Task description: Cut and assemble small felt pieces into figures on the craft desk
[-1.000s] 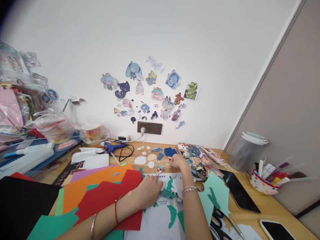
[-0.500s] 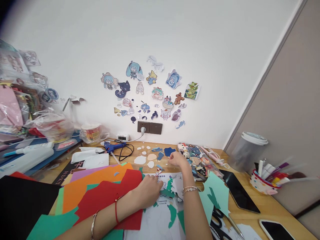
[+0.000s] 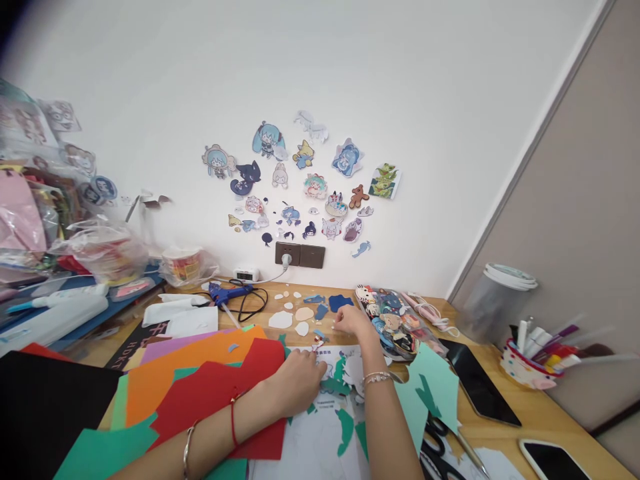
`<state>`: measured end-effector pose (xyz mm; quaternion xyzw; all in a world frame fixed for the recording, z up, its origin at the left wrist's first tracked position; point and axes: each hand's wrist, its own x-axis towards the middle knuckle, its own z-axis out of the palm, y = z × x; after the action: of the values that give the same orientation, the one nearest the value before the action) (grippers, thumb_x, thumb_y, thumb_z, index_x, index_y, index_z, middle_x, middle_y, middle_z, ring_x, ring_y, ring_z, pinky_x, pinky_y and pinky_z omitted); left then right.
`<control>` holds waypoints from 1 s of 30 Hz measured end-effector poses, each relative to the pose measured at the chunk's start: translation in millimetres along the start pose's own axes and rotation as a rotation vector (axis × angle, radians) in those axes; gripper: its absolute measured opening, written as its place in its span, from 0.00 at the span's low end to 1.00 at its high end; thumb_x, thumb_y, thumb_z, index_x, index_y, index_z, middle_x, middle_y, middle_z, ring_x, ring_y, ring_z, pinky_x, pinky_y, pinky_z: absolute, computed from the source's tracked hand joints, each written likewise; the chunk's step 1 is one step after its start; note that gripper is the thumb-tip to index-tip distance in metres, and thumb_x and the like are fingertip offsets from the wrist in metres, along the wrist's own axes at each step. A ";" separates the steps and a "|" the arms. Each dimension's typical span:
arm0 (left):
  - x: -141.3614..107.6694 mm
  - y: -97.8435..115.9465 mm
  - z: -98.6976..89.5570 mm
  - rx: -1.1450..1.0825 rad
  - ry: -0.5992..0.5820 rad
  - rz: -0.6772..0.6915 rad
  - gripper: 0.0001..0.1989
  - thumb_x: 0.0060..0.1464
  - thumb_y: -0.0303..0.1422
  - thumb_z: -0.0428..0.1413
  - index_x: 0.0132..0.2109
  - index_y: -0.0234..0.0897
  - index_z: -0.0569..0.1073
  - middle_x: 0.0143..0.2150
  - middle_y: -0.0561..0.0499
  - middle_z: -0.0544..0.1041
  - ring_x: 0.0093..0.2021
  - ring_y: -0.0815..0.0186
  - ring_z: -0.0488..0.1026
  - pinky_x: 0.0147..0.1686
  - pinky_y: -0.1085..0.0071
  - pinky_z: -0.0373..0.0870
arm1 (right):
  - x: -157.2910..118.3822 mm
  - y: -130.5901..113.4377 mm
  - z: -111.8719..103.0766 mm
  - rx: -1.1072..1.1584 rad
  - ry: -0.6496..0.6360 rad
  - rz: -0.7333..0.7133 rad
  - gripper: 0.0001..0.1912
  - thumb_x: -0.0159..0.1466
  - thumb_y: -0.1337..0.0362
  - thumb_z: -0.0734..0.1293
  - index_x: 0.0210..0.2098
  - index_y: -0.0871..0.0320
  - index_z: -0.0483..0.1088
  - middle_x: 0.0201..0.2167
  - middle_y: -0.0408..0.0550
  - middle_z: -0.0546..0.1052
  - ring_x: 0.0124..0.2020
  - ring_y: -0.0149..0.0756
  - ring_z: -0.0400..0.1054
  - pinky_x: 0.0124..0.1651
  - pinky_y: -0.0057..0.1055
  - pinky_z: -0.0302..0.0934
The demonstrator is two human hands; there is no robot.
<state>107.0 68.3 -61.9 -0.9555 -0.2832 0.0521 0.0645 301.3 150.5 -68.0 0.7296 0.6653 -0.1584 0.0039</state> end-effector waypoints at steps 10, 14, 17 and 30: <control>-1.2 0.2 -1.3 0.000 -0.012 0.000 0.12 0.56 0.35 0.51 0.45 0.32 0.67 0.41 0.47 0.70 0.39 0.63 0.69 0.37 0.63 0.69 | -2.7 6.3 -2.4 -0.061 0.031 0.079 0.11 0.62 0.61 0.61 0.41 0.62 0.67 0.39 0.47 0.71 0.38 0.34 0.67 0.41 0.37 0.63; -1.1 -0.3 -1.8 0.003 -0.013 0.004 0.12 0.56 0.35 0.51 0.45 0.32 0.67 0.41 0.47 0.70 0.39 0.63 0.69 0.37 0.63 0.69 | -4.2 11.2 -4.6 -0.080 0.010 0.112 0.11 0.62 0.62 0.61 0.41 0.62 0.66 0.39 0.47 0.71 0.38 0.34 0.67 0.40 0.37 0.64; -1.2 -0.5 -2.1 0.006 -0.017 0.008 0.12 0.56 0.35 0.51 0.45 0.32 0.67 0.41 0.47 0.70 0.39 0.63 0.69 0.37 0.63 0.69 | -6.3 13.7 -7.9 -0.088 0.004 0.133 0.11 0.62 0.62 0.61 0.42 0.62 0.66 0.39 0.47 0.71 0.37 0.34 0.67 0.39 0.36 0.64; -0.1 0.0 -0.2 0.016 -0.008 0.006 0.13 0.56 0.35 0.51 0.45 0.32 0.67 0.41 0.47 0.70 0.39 0.63 0.70 0.37 0.63 0.69 | -13.0 6.1 -10.4 0.045 -0.055 0.172 0.11 0.63 0.61 0.60 0.40 0.63 0.66 0.34 0.46 0.72 0.30 0.30 0.68 0.33 0.31 0.65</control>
<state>107.0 68.2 -61.6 -0.9556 -0.2801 0.0582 0.0708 308.7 139.5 -56.3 0.7791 0.5963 -0.1924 0.0195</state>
